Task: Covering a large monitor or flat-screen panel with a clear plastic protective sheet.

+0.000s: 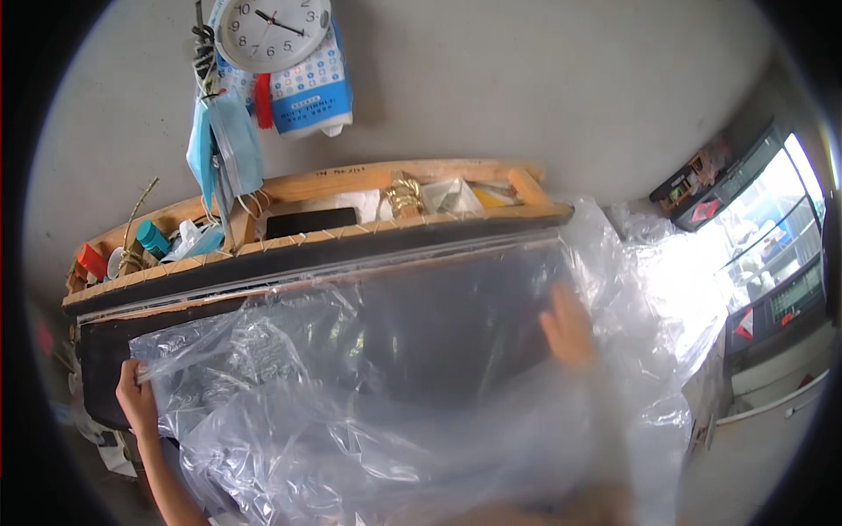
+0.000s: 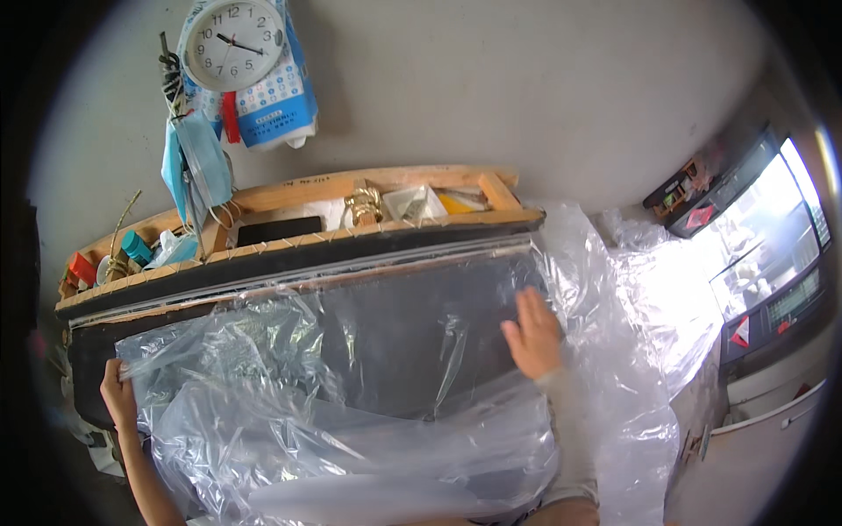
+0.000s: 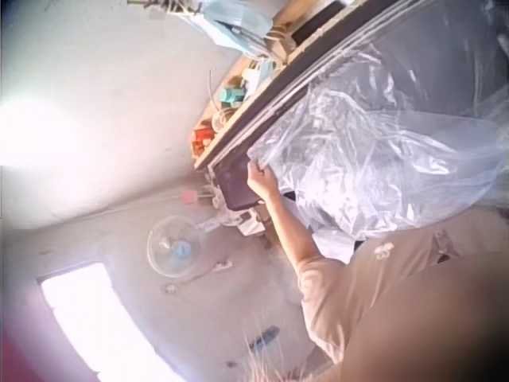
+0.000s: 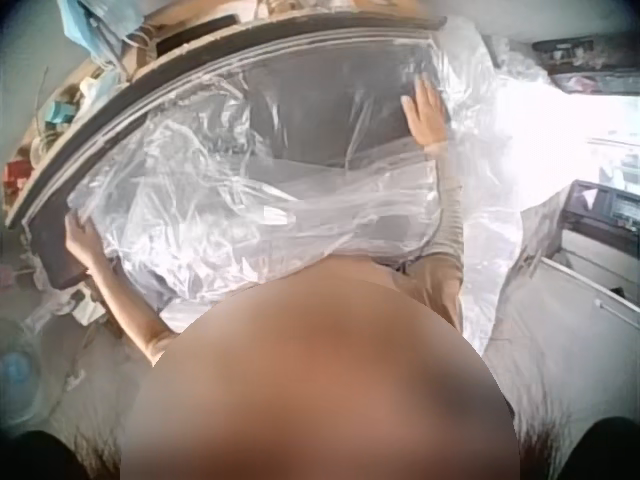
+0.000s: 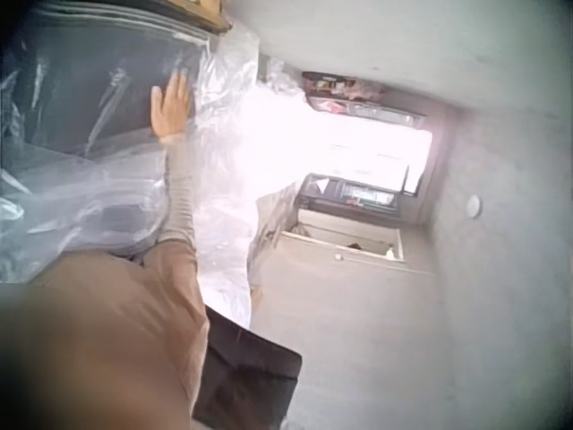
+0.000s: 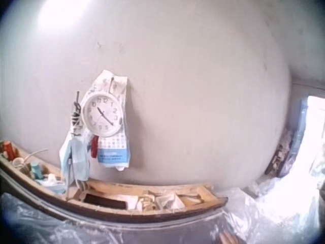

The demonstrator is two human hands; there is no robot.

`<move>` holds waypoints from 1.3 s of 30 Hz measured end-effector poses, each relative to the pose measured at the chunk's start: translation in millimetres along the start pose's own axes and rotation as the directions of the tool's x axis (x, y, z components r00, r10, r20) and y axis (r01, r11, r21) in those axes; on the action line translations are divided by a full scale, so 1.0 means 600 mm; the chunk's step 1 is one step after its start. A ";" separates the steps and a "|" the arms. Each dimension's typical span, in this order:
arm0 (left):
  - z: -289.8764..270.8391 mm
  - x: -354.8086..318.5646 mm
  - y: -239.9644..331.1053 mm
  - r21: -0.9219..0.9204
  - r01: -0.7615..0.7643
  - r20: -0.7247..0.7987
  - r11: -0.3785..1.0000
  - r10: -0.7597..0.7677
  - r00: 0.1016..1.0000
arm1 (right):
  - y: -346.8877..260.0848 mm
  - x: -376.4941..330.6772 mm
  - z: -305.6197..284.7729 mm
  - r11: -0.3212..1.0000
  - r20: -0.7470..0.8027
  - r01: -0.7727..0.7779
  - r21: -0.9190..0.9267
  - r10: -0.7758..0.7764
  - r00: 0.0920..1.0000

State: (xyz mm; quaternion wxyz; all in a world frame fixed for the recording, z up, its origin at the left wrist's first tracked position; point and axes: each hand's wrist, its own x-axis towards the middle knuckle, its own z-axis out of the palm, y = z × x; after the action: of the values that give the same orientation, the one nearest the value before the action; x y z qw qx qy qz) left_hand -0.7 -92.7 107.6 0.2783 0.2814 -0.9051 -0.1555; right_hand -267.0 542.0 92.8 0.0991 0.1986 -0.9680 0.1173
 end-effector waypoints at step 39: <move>0.050 -0.054 0.042 0.396 0.143 0.057 0.907 -0.180 0.982 | 0.040 0.057 0.042 0.953 0.004 -0.171 -0.248 0.178 0.984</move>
State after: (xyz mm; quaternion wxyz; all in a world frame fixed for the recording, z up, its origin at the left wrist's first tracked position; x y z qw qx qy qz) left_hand -7.1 -49.7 81.4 0.1607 0.3976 -0.9034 -0.0073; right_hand -311.3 544.4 72.6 0.0994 0.1001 -0.9900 0.0014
